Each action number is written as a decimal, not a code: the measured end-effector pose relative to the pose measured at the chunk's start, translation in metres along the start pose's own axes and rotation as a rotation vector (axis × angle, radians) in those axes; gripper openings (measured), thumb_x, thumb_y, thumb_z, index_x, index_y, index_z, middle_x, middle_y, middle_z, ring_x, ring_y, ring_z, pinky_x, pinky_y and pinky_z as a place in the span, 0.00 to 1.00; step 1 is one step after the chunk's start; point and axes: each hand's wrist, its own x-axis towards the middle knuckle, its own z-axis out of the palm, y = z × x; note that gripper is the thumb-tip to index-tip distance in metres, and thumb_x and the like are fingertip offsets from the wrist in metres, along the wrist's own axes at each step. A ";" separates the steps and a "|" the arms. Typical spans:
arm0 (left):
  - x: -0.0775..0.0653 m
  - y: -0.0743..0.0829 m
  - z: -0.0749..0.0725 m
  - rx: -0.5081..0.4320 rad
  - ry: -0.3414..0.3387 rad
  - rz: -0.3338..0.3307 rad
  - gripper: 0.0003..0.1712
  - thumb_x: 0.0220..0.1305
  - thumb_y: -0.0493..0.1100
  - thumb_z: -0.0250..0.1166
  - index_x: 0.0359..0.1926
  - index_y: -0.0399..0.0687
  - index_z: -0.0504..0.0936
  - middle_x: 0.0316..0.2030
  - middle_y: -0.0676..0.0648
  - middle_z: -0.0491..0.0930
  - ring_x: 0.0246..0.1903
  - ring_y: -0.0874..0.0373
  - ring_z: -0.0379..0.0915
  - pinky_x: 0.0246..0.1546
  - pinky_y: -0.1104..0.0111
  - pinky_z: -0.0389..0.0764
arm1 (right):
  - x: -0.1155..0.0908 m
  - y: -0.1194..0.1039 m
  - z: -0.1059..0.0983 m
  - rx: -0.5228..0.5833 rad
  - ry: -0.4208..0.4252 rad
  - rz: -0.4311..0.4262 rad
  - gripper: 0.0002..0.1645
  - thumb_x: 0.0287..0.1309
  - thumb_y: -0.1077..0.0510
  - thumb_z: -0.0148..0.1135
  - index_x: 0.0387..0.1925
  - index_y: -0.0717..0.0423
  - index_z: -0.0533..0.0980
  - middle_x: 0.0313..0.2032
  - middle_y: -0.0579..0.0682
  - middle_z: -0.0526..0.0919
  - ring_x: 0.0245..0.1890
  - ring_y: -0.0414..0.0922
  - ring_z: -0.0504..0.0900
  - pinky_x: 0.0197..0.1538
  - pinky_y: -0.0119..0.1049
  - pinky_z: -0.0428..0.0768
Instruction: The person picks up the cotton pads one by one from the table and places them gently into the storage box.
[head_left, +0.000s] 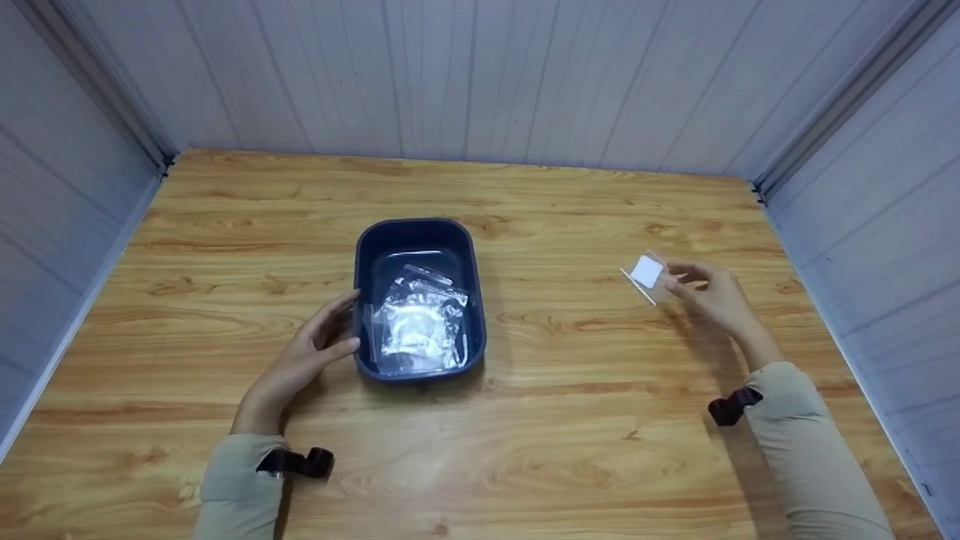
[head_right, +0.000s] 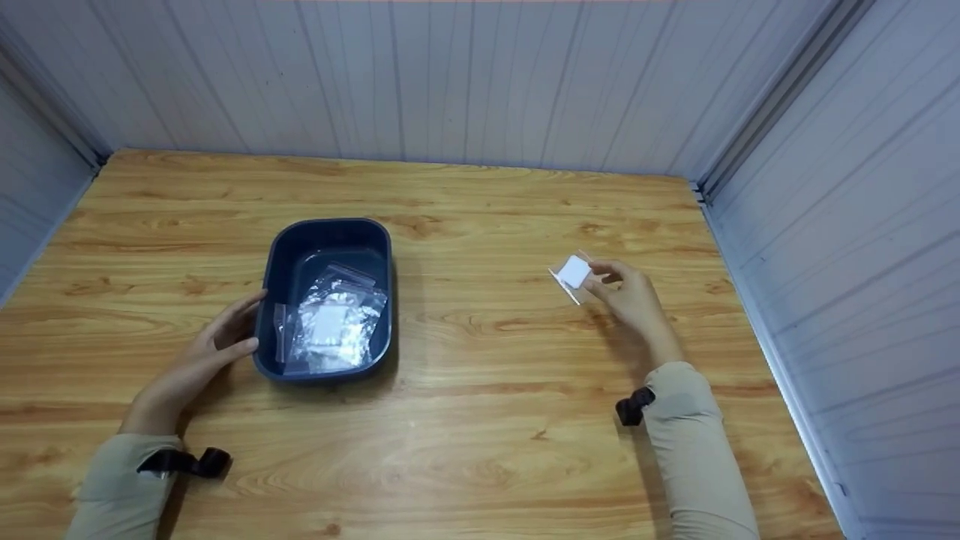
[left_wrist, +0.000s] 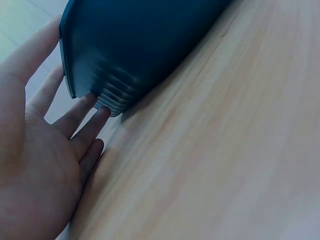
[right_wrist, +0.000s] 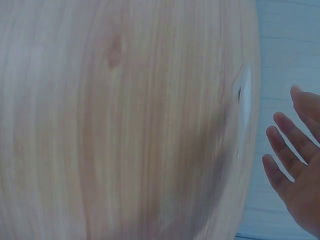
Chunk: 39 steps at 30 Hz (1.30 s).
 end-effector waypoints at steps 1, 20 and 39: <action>0.000 0.000 0.000 -0.001 -0.001 -0.002 0.39 0.69 0.35 0.61 0.77 0.48 0.56 0.74 0.45 0.56 0.72 0.51 0.50 0.69 0.75 0.56 | 0.001 0.001 0.000 0.000 -0.007 0.002 0.25 0.66 0.59 0.63 0.60 0.69 0.74 0.56 0.66 0.78 0.52 0.57 0.76 0.51 0.34 0.74; 0.002 0.000 0.005 -0.042 0.002 0.009 0.40 0.67 0.33 0.62 0.76 0.45 0.56 0.74 0.43 0.57 0.72 0.51 0.51 0.73 0.58 0.52 | 0.004 0.019 0.000 -0.025 -0.123 0.055 0.37 0.62 0.59 0.68 0.65 0.73 0.65 0.61 0.75 0.69 0.61 0.70 0.67 0.64 0.64 0.64; -0.001 0.002 0.000 -0.014 0.009 0.001 0.40 0.68 0.34 0.62 0.76 0.46 0.56 0.74 0.43 0.57 0.73 0.51 0.50 0.74 0.58 0.49 | 0.012 0.010 0.013 -0.117 -0.132 0.044 0.34 0.58 0.57 0.72 0.60 0.73 0.71 0.60 0.74 0.69 0.63 0.70 0.63 0.66 0.67 0.58</action>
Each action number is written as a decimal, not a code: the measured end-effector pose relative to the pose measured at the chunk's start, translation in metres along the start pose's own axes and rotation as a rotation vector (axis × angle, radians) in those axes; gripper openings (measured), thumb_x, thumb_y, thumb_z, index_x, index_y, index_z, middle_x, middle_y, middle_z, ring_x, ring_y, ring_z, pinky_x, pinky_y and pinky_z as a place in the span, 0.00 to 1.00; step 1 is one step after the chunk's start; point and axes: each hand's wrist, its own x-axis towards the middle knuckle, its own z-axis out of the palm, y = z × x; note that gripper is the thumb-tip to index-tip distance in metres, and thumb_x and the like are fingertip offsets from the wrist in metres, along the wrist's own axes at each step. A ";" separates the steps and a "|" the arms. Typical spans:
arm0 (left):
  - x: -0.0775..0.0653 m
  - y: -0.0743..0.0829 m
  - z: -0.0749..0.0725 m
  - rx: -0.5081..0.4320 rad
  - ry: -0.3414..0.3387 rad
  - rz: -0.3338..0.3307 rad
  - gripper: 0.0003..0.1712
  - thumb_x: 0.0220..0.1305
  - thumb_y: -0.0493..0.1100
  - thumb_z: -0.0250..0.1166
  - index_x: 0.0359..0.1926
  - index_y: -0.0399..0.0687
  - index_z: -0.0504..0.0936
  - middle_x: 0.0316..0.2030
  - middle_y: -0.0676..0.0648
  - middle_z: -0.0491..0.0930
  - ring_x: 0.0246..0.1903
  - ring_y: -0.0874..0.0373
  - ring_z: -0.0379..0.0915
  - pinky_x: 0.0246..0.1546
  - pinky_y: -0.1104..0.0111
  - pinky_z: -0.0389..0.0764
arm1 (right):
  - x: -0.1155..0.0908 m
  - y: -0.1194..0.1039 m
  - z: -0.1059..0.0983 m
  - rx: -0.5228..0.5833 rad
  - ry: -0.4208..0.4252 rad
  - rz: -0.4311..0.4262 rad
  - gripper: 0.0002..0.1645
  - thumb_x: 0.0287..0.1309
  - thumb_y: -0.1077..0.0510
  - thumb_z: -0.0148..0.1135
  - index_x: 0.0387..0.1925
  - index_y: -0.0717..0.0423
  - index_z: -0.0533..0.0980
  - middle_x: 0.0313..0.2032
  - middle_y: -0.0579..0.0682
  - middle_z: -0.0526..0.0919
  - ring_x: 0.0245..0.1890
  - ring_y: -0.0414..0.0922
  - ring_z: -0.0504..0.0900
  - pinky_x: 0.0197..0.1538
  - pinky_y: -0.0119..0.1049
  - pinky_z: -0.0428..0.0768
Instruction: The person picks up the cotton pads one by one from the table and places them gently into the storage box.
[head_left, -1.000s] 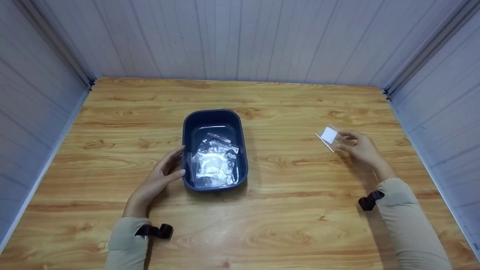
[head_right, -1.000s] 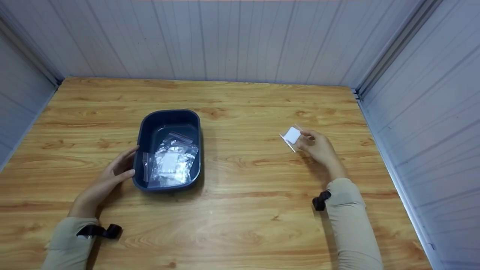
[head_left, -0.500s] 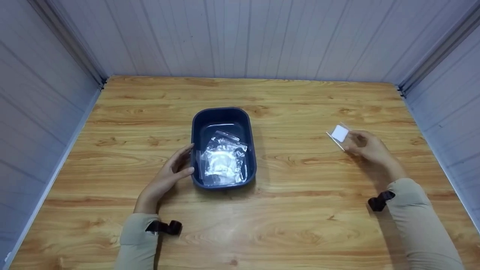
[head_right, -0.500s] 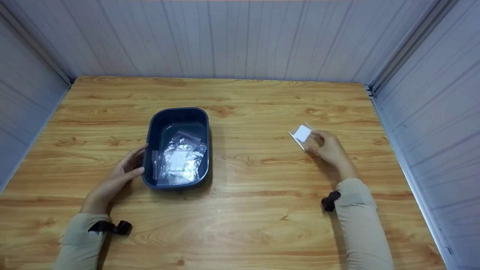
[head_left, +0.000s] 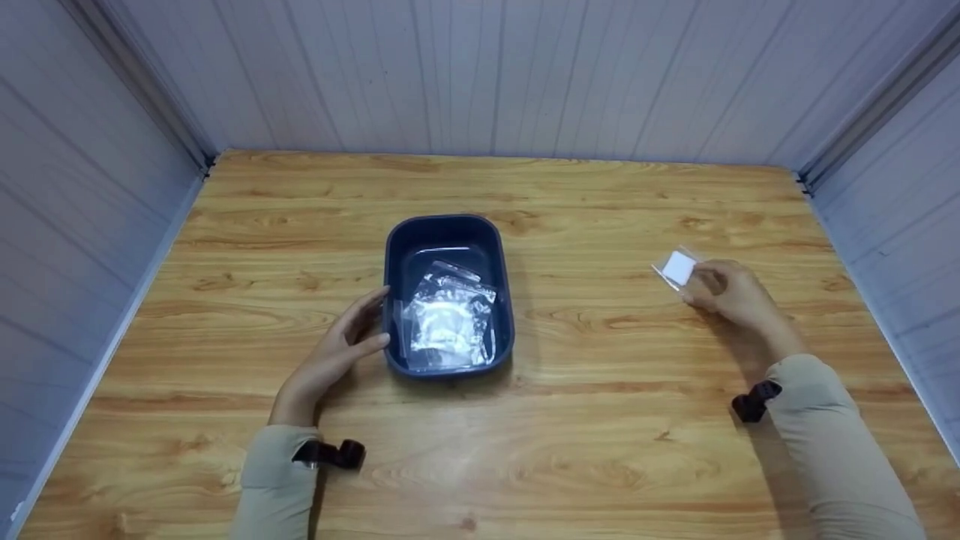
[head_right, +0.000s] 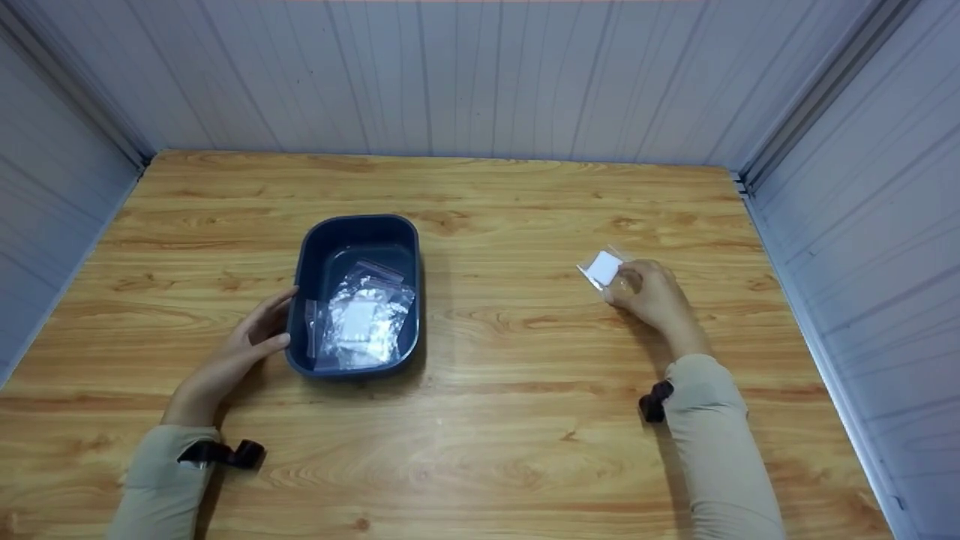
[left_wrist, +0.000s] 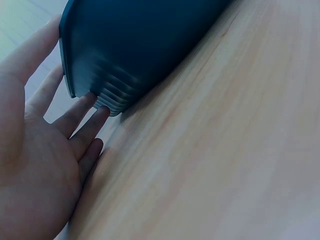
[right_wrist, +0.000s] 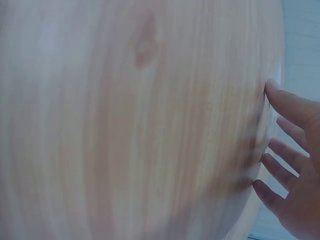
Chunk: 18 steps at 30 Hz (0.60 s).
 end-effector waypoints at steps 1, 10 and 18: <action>0.001 0.000 0.001 0.003 0.000 -0.001 0.40 0.68 0.34 0.62 0.76 0.46 0.56 0.74 0.44 0.57 0.73 0.51 0.50 0.74 0.58 0.49 | 0.000 0.000 -0.001 -0.005 -0.002 0.007 0.34 0.58 0.57 0.72 0.60 0.72 0.71 0.60 0.74 0.68 0.63 0.70 0.63 0.66 0.67 0.58; 0.002 0.001 0.002 -0.008 -0.004 -0.001 0.39 0.69 0.34 0.61 0.76 0.43 0.56 0.73 0.41 0.57 0.72 0.48 0.51 0.73 0.55 0.51 | 0.000 0.003 0.000 -0.023 0.016 0.022 0.25 0.62 0.54 0.68 0.55 0.65 0.77 0.59 0.66 0.71 0.62 0.66 0.66 0.64 0.65 0.62; 0.000 0.001 0.000 0.008 -0.011 -0.019 0.39 0.69 0.35 0.61 0.76 0.46 0.56 0.73 0.42 0.58 0.72 0.49 0.51 0.73 0.56 0.51 | 0.000 0.001 0.002 -0.059 0.044 0.031 0.17 0.63 0.55 0.67 0.45 0.66 0.83 0.61 0.67 0.72 0.62 0.66 0.68 0.64 0.63 0.65</action>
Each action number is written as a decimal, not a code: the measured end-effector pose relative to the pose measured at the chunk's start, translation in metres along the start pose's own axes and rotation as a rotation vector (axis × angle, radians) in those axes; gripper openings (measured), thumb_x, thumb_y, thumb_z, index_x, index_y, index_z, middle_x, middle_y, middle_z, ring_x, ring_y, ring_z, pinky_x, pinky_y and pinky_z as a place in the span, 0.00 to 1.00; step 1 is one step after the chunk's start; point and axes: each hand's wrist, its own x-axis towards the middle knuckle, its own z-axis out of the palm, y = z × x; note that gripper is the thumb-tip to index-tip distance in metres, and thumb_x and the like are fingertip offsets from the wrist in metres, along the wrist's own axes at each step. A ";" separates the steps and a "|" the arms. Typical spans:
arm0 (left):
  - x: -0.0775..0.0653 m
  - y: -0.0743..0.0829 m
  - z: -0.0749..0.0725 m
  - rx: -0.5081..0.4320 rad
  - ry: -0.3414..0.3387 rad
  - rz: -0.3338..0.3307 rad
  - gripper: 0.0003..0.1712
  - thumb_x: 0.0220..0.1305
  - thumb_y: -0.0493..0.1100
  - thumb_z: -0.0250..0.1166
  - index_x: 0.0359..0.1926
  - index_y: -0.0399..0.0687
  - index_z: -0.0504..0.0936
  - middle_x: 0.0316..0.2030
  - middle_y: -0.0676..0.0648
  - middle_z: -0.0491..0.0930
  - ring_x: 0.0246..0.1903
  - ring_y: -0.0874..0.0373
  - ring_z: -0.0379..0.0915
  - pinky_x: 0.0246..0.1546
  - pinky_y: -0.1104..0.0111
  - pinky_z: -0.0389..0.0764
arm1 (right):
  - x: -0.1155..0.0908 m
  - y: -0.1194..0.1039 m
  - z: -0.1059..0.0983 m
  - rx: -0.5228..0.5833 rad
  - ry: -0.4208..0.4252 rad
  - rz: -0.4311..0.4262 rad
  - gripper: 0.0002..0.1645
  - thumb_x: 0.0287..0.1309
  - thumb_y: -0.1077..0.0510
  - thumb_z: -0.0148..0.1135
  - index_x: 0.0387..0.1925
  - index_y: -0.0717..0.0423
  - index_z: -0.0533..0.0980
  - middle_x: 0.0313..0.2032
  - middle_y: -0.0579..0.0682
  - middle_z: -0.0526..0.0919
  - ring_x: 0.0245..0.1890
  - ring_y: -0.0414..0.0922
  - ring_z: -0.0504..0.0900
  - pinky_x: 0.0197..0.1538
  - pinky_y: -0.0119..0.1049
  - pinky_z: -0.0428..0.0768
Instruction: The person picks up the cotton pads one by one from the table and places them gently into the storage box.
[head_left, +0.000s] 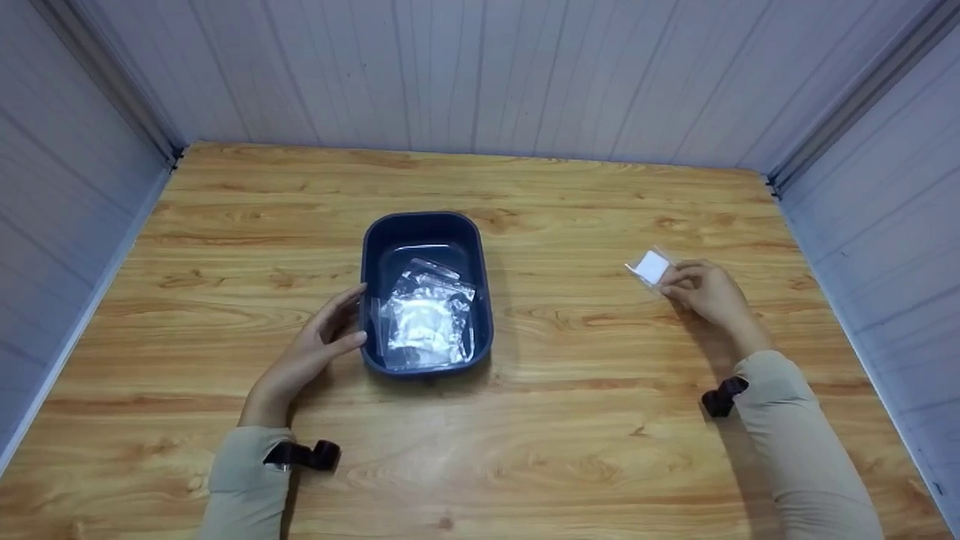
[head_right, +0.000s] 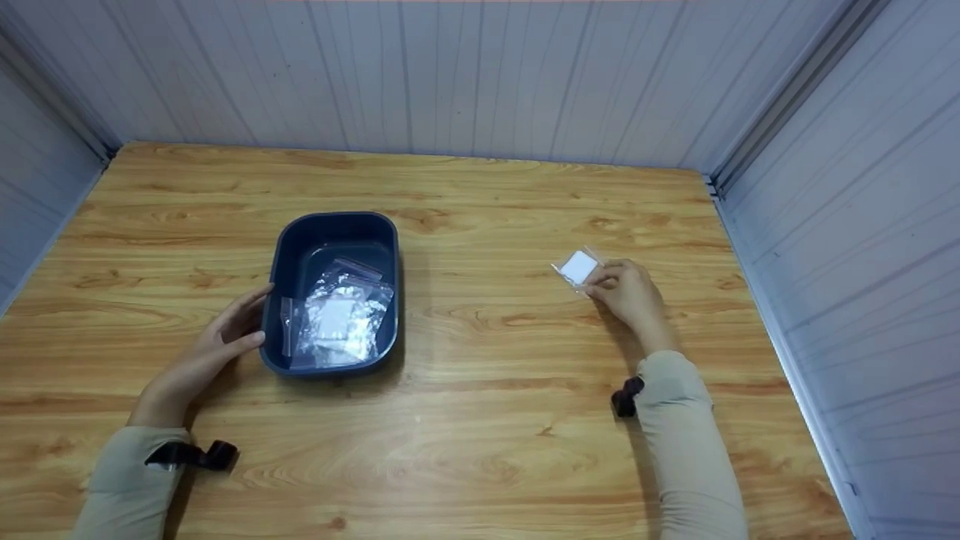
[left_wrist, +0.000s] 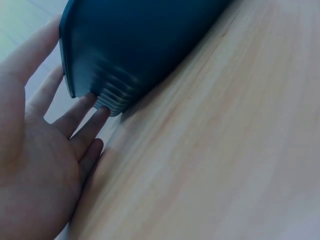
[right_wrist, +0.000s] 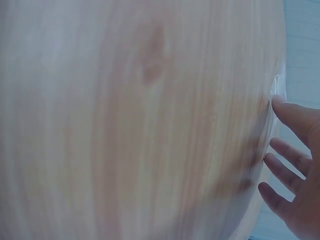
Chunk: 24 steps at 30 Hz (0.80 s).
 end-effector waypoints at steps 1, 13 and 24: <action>-0.001 0.001 -0.002 0.006 0.003 -0.003 0.39 0.69 0.36 0.61 0.76 0.47 0.56 0.73 0.43 0.58 0.72 0.50 0.51 0.74 0.56 0.51 | 0.001 0.000 0.001 0.003 0.001 -0.004 0.17 0.63 0.55 0.67 0.45 0.66 0.83 0.62 0.67 0.72 0.63 0.66 0.68 0.65 0.63 0.65; 0.000 -0.001 -0.002 -0.002 0.006 0.004 0.40 0.68 0.34 0.62 0.76 0.47 0.56 0.74 0.45 0.57 0.72 0.52 0.51 0.69 0.73 0.57 | -0.004 -0.002 -0.001 0.070 0.076 -0.020 0.15 0.63 0.58 0.67 0.42 0.68 0.83 0.58 0.68 0.77 0.58 0.65 0.74 0.60 0.61 0.72; 0.002 -0.003 0.000 -0.013 0.003 0.020 0.40 0.68 0.34 0.62 0.76 0.47 0.56 0.73 0.45 0.58 0.72 0.53 0.51 0.71 0.69 0.56 | -0.007 -0.007 -0.009 0.075 0.154 -0.028 0.13 0.65 0.57 0.65 0.44 0.64 0.84 0.51 0.64 0.82 0.55 0.61 0.77 0.57 0.59 0.73</action>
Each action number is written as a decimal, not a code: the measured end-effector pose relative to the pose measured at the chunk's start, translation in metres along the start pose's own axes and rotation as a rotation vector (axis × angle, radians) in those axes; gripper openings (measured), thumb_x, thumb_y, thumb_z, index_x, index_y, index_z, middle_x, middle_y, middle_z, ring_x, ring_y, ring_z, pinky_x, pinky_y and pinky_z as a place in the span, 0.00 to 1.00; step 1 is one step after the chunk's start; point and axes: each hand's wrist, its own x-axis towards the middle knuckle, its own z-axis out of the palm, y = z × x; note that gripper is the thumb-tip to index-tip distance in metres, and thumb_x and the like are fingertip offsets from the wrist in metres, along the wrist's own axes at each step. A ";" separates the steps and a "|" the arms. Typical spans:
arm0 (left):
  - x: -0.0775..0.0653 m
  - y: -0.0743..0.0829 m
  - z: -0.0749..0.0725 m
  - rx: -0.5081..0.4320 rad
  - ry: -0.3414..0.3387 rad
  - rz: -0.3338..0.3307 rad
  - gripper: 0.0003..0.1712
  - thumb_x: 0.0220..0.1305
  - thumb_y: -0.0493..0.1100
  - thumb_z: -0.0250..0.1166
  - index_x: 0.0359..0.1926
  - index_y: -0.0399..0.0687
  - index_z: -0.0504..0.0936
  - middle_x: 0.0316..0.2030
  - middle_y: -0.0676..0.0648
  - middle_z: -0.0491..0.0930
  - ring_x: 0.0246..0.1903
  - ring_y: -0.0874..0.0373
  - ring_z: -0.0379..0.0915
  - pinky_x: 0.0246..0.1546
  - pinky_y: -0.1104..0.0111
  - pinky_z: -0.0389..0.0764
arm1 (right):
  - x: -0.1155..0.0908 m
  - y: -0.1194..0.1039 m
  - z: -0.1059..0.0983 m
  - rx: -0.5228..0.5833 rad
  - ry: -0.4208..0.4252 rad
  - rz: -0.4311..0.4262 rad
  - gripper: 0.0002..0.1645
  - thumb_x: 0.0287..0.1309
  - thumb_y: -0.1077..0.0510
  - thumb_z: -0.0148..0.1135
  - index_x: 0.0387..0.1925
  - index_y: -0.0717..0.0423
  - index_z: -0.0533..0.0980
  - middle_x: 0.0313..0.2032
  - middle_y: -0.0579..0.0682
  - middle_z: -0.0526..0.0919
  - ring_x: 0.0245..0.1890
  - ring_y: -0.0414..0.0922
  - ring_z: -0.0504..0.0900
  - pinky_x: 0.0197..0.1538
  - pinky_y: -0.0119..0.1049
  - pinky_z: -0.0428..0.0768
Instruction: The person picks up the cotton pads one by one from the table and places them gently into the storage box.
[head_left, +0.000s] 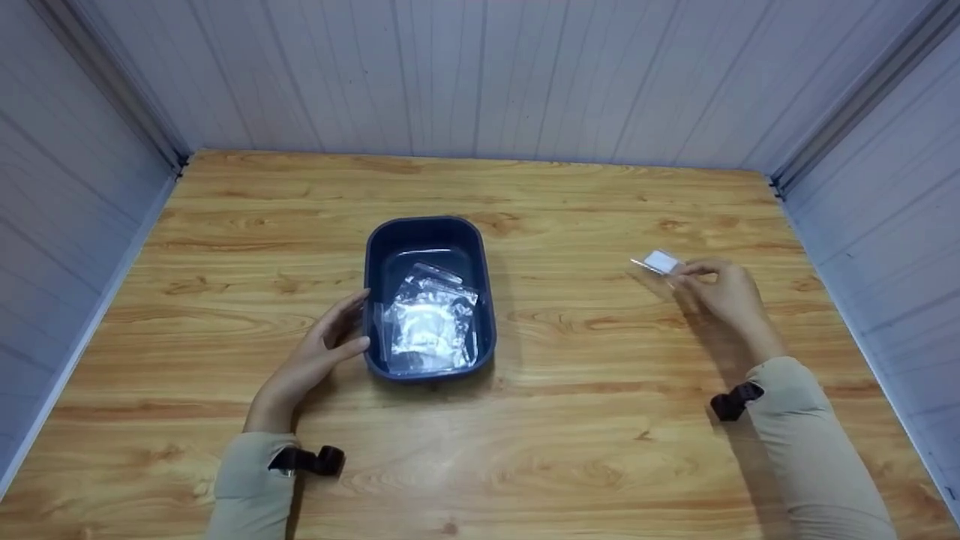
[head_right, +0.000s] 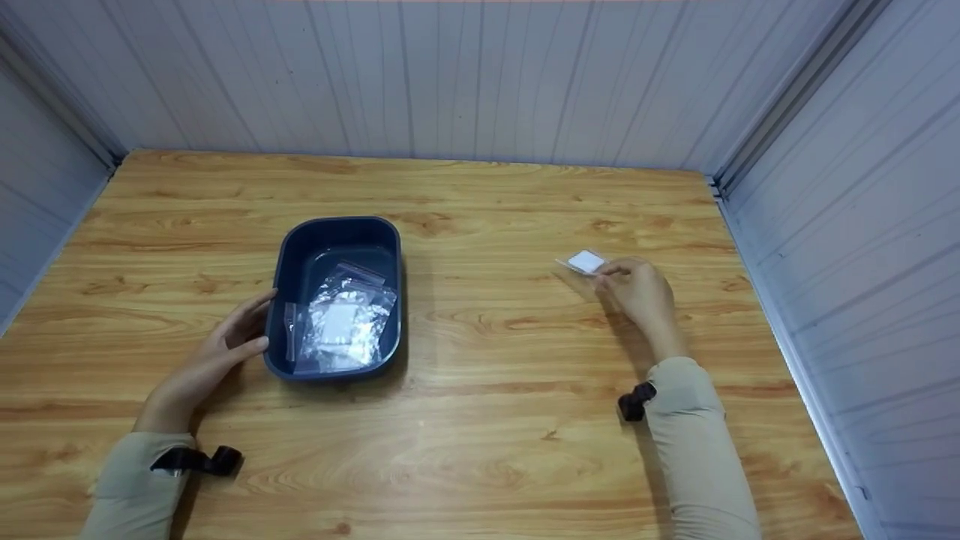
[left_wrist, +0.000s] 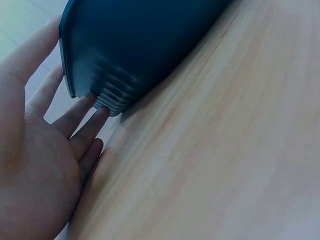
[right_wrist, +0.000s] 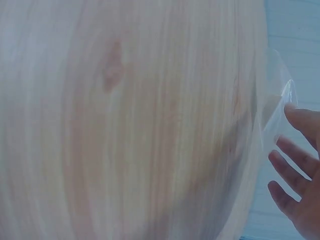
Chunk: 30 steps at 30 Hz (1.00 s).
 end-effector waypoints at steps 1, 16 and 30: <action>0.000 0.000 0.000 0.000 0.000 -0.001 0.40 0.68 0.34 0.62 0.76 0.47 0.56 0.73 0.46 0.58 0.72 0.53 0.52 0.71 0.68 0.56 | 0.000 -0.001 0.000 -0.004 0.003 0.000 0.14 0.65 0.56 0.65 0.44 0.63 0.84 0.51 0.64 0.82 0.55 0.62 0.77 0.58 0.60 0.72; -0.002 0.000 0.001 0.012 0.002 -0.012 0.39 0.69 0.36 0.62 0.76 0.49 0.56 0.72 0.45 0.59 0.71 0.53 0.54 0.71 0.65 0.56 | -0.003 -0.013 0.003 -0.032 0.034 -0.026 0.17 0.65 0.51 0.64 0.43 0.62 0.85 0.53 0.64 0.81 0.52 0.61 0.78 0.50 0.54 0.74; 0.001 0.000 0.001 -0.014 0.002 0.006 0.40 0.68 0.34 0.61 0.76 0.45 0.56 0.74 0.44 0.56 0.72 0.50 0.50 0.73 0.59 0.53 | 0.000 -0.039 0.007 -0.026 0.087 -0.056 0.17 0.64 0.51 0.66 0.44 0.61 0.84 0.52 0.62 0.82 0.56 0.60 0.76 0.59 0.59 0.72</action>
